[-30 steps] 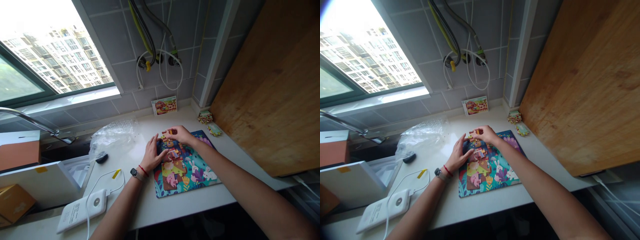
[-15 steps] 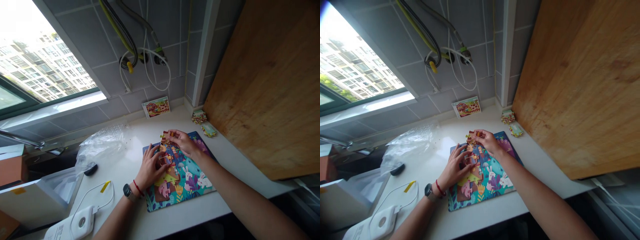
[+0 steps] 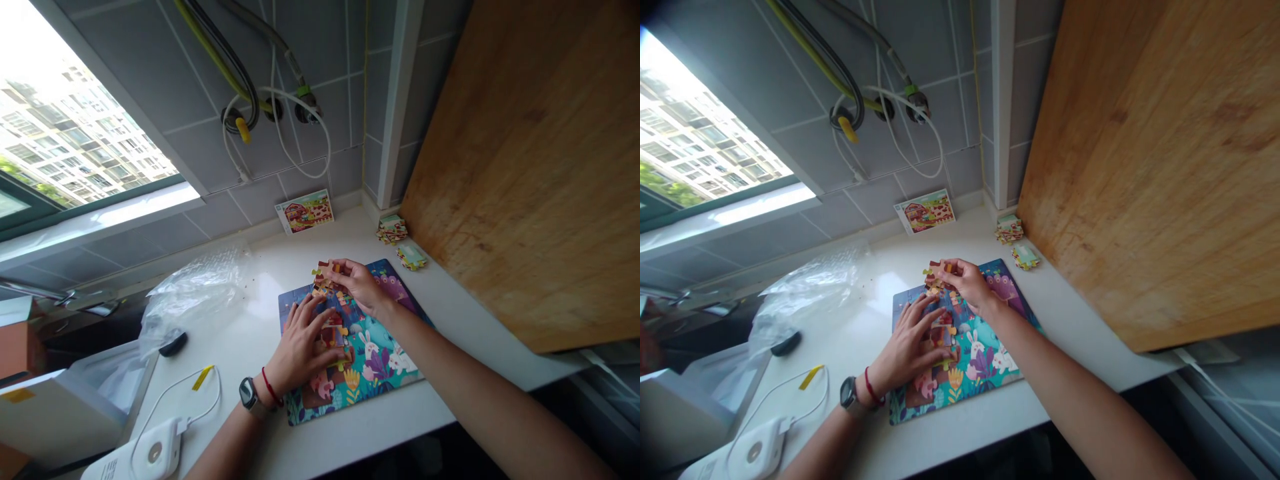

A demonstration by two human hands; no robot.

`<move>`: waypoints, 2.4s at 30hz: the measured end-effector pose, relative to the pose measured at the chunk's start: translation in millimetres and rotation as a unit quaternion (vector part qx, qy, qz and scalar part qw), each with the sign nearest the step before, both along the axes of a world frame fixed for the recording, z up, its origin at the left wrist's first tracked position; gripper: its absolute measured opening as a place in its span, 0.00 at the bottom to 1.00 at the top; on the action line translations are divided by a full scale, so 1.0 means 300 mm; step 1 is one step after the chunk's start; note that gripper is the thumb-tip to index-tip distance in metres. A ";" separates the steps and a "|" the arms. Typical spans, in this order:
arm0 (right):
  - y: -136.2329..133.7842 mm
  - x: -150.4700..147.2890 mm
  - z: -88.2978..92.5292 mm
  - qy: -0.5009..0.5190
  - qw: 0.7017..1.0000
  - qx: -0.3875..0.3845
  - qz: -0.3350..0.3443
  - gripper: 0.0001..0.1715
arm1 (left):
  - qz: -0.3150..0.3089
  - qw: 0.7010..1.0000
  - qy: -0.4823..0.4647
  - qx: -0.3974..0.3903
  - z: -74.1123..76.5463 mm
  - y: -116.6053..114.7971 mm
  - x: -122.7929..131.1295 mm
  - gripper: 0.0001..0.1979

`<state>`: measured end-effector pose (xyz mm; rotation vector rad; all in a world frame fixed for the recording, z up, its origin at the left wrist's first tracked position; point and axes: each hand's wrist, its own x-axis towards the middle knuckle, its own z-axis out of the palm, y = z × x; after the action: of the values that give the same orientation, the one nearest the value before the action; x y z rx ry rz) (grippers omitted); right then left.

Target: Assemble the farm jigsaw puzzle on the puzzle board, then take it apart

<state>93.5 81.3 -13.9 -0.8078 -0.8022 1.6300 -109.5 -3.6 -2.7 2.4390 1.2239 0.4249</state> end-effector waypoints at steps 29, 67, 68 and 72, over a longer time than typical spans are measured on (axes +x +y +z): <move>-0.007 0.002 0.017 -0.030 0.999 -0.006 -0.034 0.30 | 0.042 0.963 -0.238 -0.121 -0.003 -0.015 0.017 0.08; -0.012 -0.011 -0.014 -0.125 0.988 0.091 0.003 0.27 | 0.234 0.779 -0.555 -0.175 0.020 0.067 -0.032 0.19; -0.015 -0.016 -0.014 -0.129 0.987 0.099 0.018 0.27 | 0.231 0.797 -0.537 -0.152 0.015 0.066 -0.033 0.18; -0.027 -0.025 -0.005 -0.142 0.978 0.135 0.073 0.23 | 0.226 0.849 -0.473 -0.066 -0.010 0.065 -0.037 0.13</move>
<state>86.0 73.1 -15.5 -0.8102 -1.2839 1.5065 -120.7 15.8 -5.8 1.4087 1.2368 1.4031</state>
